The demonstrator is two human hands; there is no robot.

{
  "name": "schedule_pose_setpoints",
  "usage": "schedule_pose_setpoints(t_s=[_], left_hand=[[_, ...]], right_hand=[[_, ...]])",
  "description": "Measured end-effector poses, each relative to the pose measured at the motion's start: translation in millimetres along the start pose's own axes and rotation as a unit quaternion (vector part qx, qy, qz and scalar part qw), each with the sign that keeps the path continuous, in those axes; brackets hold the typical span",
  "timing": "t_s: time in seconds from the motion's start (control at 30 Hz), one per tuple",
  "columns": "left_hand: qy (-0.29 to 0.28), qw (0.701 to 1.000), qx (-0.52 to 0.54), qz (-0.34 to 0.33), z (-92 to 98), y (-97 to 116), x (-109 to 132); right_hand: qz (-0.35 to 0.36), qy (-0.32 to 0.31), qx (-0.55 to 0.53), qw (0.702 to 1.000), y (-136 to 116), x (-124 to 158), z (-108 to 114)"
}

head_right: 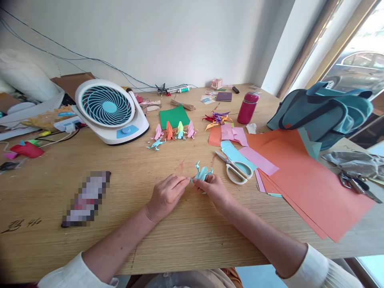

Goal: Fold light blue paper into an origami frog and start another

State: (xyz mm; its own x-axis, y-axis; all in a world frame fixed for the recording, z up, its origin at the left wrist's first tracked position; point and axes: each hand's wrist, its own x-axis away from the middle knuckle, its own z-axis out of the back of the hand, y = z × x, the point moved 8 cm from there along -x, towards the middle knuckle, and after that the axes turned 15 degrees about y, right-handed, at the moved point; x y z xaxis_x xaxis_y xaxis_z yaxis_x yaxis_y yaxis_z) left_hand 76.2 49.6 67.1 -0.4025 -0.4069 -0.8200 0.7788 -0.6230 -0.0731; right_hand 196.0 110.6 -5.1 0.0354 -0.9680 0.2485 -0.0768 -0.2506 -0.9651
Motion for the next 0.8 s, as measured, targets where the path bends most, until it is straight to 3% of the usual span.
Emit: schedule_pose_setpoints(t_s=[0.17,0.3,0.4,0.5,0.57,0.63,0.8], left_hand=[[-0.040,0.999,-0.005,0.004,-7.2,4.4,2.5],[-0.042,0.982,0.132,0.132,-7.8,-5.0,1.9],[-0.012,0.936,0.219,0.275,-8.0,-21.8,6.6],[-0.021,0.873,0.268,0.407,-17.2,-35.0,19.0],[-0.036,0.830,0.304,0.467,-24.5,-37.8,26.4],[-0.045,0.806,0.324,0.494,-28.2,-38.3,30.1],[-0.039,0.828,0.288,0.480,-22.4,-38.8,27.6]], right_hand=[[-0.033,0.012,-0.050,0.998,-4.6,-0.7,6.4],[-0.030,0.016,-0.045,0.998,-2.0,-1.8,7.0],[-0.008,-0.014,-0.008,1.000,1.6,0.0,-0.3],[0.046,-0.053,0.038,0.997,2.3,2.3,-8.1],[0.084,-0.067,0.057,0.993,1.2,3.3,-10.7],[0.115,-0.081,0.072,0.987,-0.9,5.0,-13.0],[0.158,-0.081,0.118,0.977,-9.2,10.5,-14.3]])
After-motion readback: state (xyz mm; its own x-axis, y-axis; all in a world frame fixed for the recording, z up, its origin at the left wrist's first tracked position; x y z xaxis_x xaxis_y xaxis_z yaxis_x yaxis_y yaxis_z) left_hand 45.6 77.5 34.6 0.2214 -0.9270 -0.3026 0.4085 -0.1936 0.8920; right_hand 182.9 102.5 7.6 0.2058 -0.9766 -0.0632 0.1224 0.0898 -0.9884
